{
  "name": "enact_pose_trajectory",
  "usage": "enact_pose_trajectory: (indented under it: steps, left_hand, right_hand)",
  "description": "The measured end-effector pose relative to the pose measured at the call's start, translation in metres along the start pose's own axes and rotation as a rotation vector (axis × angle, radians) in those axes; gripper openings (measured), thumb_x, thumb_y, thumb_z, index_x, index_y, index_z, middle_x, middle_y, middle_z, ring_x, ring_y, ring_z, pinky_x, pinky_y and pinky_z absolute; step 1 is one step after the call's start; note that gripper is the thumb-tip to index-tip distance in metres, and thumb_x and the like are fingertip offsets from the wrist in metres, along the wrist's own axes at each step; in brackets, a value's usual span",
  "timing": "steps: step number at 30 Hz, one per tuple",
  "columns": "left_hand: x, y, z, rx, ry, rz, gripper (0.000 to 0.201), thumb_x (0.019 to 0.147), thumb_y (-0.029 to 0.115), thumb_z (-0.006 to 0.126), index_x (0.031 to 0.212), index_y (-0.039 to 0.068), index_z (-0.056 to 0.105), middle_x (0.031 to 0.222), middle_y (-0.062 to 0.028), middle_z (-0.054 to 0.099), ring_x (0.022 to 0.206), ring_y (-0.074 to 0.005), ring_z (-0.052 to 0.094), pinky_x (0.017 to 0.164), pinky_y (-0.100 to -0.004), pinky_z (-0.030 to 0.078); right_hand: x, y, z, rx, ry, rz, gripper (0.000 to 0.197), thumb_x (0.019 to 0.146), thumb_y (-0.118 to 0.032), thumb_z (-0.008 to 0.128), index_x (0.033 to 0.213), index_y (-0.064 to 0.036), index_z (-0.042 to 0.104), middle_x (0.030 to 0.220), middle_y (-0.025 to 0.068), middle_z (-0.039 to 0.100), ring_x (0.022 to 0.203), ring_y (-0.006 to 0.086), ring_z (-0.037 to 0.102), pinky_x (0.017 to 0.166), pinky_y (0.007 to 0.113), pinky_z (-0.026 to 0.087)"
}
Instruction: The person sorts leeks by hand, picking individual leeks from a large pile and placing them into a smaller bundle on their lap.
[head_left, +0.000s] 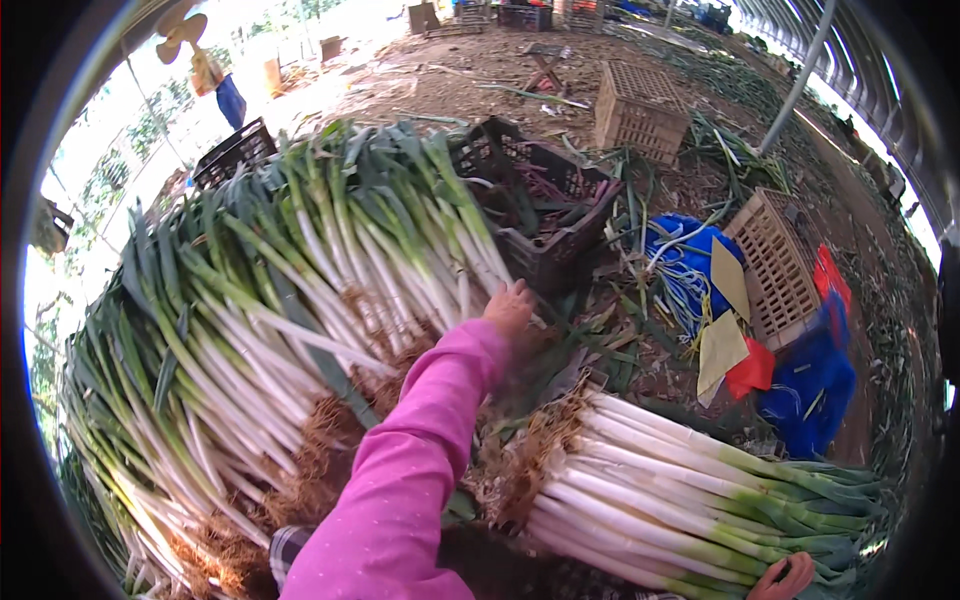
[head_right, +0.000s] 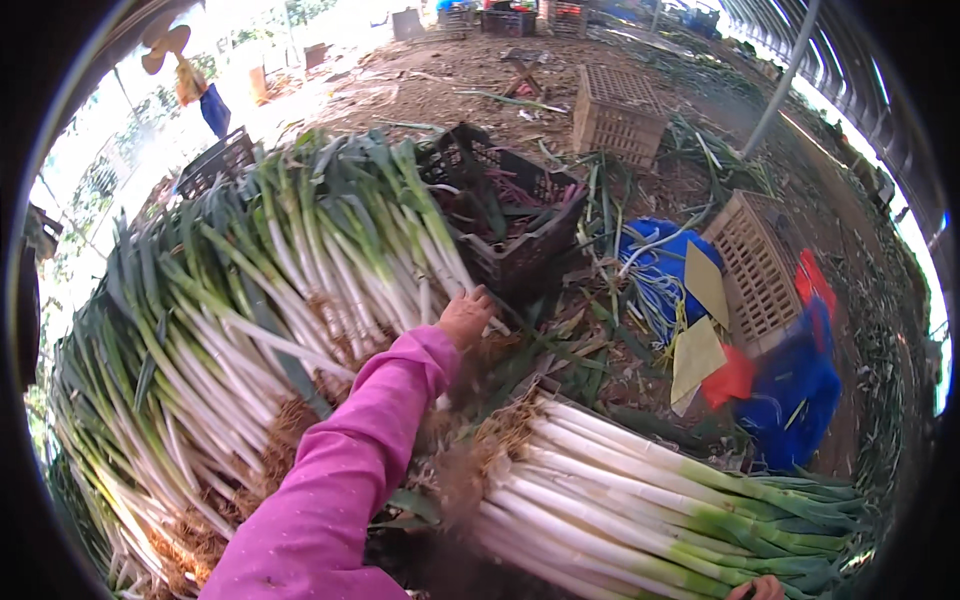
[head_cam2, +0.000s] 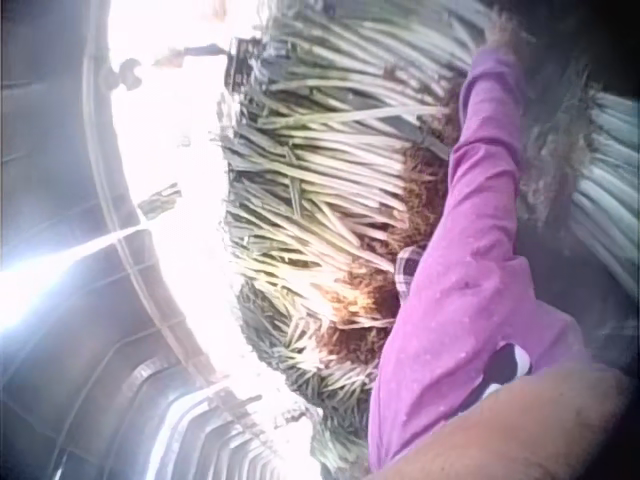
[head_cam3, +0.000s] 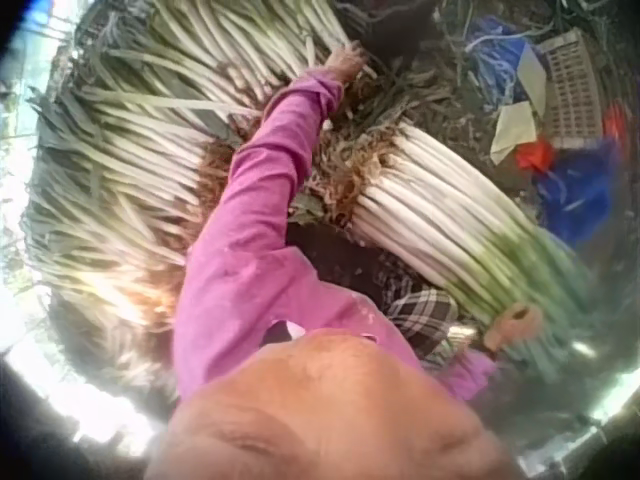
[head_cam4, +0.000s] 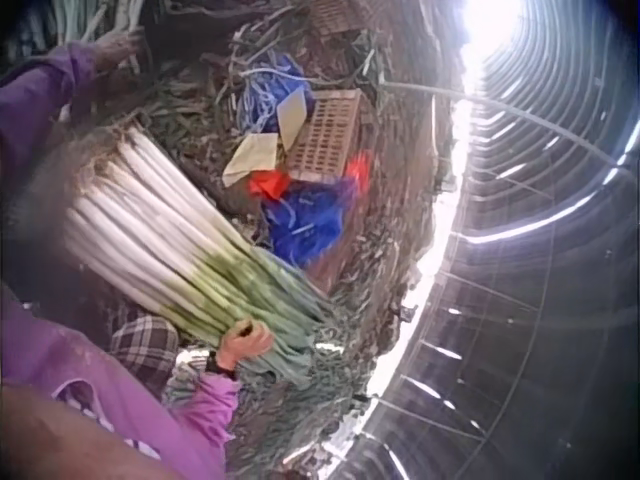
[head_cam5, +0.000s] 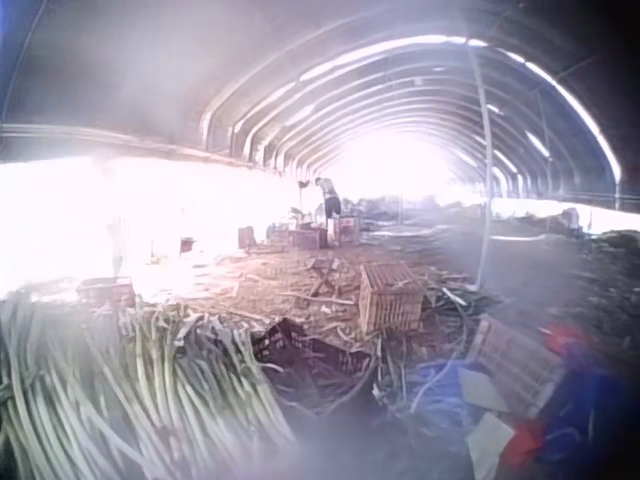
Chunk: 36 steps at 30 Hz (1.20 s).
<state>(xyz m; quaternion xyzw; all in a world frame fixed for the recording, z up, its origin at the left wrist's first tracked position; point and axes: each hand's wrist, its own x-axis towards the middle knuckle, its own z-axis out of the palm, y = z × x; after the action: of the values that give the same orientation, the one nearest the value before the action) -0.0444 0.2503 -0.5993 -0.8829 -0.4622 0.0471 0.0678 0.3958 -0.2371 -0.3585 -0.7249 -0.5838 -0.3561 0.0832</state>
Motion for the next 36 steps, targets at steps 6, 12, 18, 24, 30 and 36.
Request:
enact_pose_trajectory:
  steps: [6, 12, 18, 24, 30, 36]
  left_hand:
    - [0.042, 0.03, 0.024, 0.393, -0.275, -0.212, 0.038, 0.083, 0.038, 0.059, 0.115, 0.018, 0.067, 0.117, -0.001, 0.061, 0.118, -0.021, 0.046, 0.094, -0.0405, 0.033]
    - [0.023, -0.011, -0.005, 0.522, -0.295, 0.068, 0.021, 0.078, 0.033, 0.067, 0.094, 0.021, 0.074, 0.098, 0.0046, 0.066, 0.107, -0.0178, 0.052, 0.092, -0.0351, 0.033]
    - [-0.092, -0.055, -0.127, 0.315, -0.132, 0.133, 0.018, 0.079, 0.015, 0.064, 0.097, 0.014, 0.066, 0.095, 0.0002, 0.064, 0.102, -0.0186, 0.054, 0.081, -0.0346, 0.042]
    - [-0.262, -0.056, -0.139, 0.153, 0.141, 0.051, 0.033, 0.075, 0.013, 0.06, 0.108, 0.01, 0.055, 0.118, -0.01, 0.051, 0.111, -0.0256, 0.051, 0.079, -0.0375, 0.05]
    - [-0.295, -0.079, -0.112, -0.176, -0.286, -0.479, 0.033, 0.088, 0.01, 0.052, 0.121, 0.007, 0.052, 0.109, -0.0167, 0.06, 0.087, -0.0294, 0.065, 0.071, -0.0397, 0.053]
    - [-0.173, -0.063, -0.08, -0.354, -0.012, -0.744, 0.028, 0.088, 0.019, 0.056, 0.112, 0.005, 0.055, 0.098, -0.019, 0.063, 0.089, -0.0353, 0.065, 0.077, -0.0452, 0.052]
  right_hand:
    - [-0.002, 0.006, -0.001, -0.023, 0.002, 0.023, 0.025, 0.094, -0.028, 0.055, 0.085, -0.0056, 0.062, 0.084, 0.0146, 0.061, 0.074, 0.0352, 0.056, 0.068, 0.046, 0.045]
    - [-0.002, 0.008, 0.002, -0.003, 0.042, 0.017, 0.018, 0.091, -0.022, 0.058, 0.087, -0.0056, 0.062, 0.086, 0.0144, 0.063, 0.077, 0.035, 0.058, 0.07, 0.046, 0.048]
    - [-0.002, 0.008, 0.003, -0.011, 0.086, -0.024, 0.019, 0.093, -0.023, 0.057, 0.086, -0.006, 0.062, 0.086, 0.0124, 0.063, 0.076, 0.0328, 0.059, 0.069, 0.045, 0.048]
    - [0.008, 0.004, -0.007, 0.016, 0.125, -0.064, 0.023, 0.096, -0.026, 0.053, 0.087, -0.0056, 0.059, 0.084, 0.0107, 0.06, 0.073, 0.03, 0.058, 0.064, 0.041, 0.048]
    - [0.0, 0.003, -0.005, 0.0, 0.058, -0.018, 0.024, 0.094, -0.028, 0.058, 0.091, -0.0047, 0.059, 0.088, 0.0127, 0.061, 0.08, 0.0326, 0.058, 0.072, 0.045, 0.047]
    - [-0.017, 0.013, -0.003, -0.057, -0.009, 0.049, 0.027, 0.093, -0.03, 0.058, 0.103, -0.0045, 0.062, 0.101, 0.0147, 0.063, 0.094, 0.0349, 0.058, 0.083, 0.049, 0.045]
